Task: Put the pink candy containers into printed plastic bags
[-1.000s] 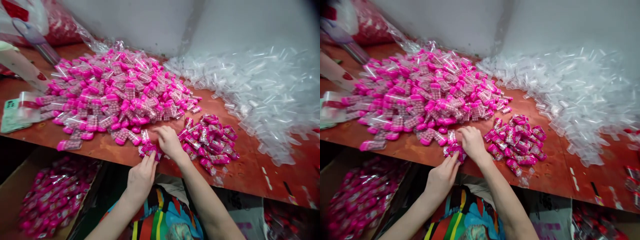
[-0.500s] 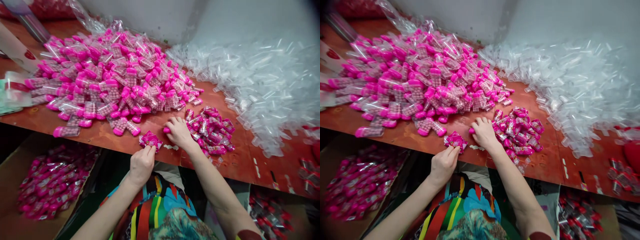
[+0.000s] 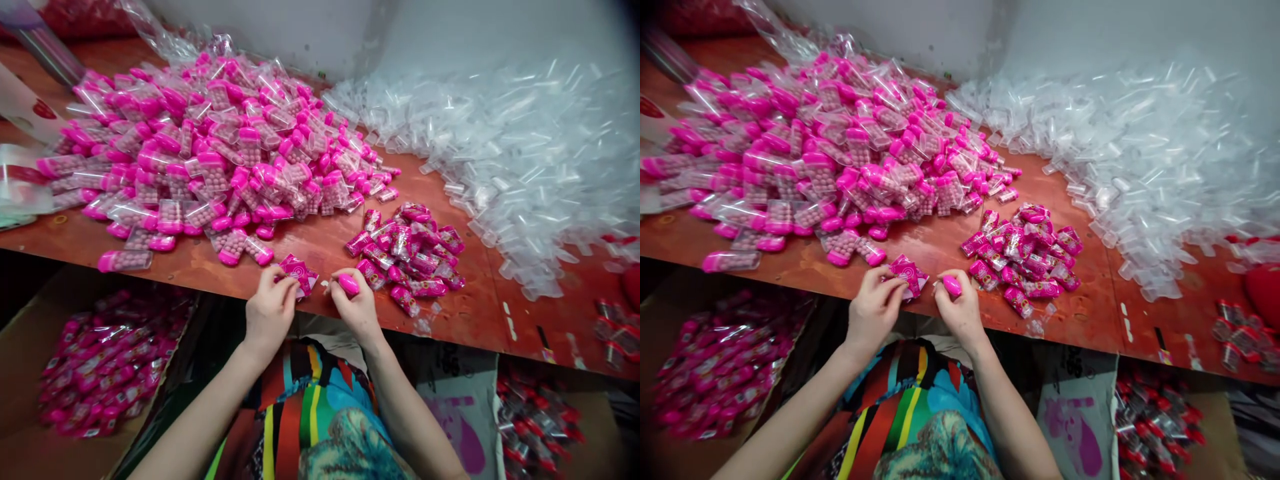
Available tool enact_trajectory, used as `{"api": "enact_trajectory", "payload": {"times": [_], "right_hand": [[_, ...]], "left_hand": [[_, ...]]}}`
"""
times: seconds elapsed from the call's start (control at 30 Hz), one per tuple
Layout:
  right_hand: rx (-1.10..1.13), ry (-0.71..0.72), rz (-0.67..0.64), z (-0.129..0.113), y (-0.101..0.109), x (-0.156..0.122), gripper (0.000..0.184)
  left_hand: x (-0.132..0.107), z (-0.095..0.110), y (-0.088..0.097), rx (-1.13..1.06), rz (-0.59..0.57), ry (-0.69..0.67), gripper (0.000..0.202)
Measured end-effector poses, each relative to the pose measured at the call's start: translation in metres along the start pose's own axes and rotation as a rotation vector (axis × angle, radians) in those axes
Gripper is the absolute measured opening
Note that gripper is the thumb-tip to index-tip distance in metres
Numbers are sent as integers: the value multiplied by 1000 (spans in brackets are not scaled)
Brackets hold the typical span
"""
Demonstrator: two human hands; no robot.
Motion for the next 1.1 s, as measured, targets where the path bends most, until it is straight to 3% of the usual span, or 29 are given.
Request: {"api": "enact_trajectory", "payload": {"times": [0.1,0.17,0.27,0.4,0.57,0.93,1.1], "right_hand": [[56,-35,-34,3,-9,0,10],[14,4,-41,-4,-13,0,10],[-71,96,-59,-20,-22,-1,11],[-137,183,-108,-31,-35,-3,18],[-118,178,-91,-24,-37,-1,20],[-107,169,-80,-23,-38,7,16],[-129,193,-77,-24,-38,6,19]], "left_hand": [[-4,-27,13,-239,102,267,17],[-9,-42,5,-349,72,429,23],[-10,-51,-11,-390,-16,529,25],[-4,-56,-10,-259,-13,540,27],[1,-55,-6,-148,-29,534,32],[7,-64,-23,-425,-96,573,28],[8,-51,-17,-382,-207,523,37]]}}
Point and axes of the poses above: each hand's wrist, its own x-axis towards the middle knuckle, its own y-axis out of the back of the hand, z = x × y, the point moved 10 cm from there along x, towards the middle knuckle, and after that the axes turned 5 degrees about -x, right-handed, at the moved point
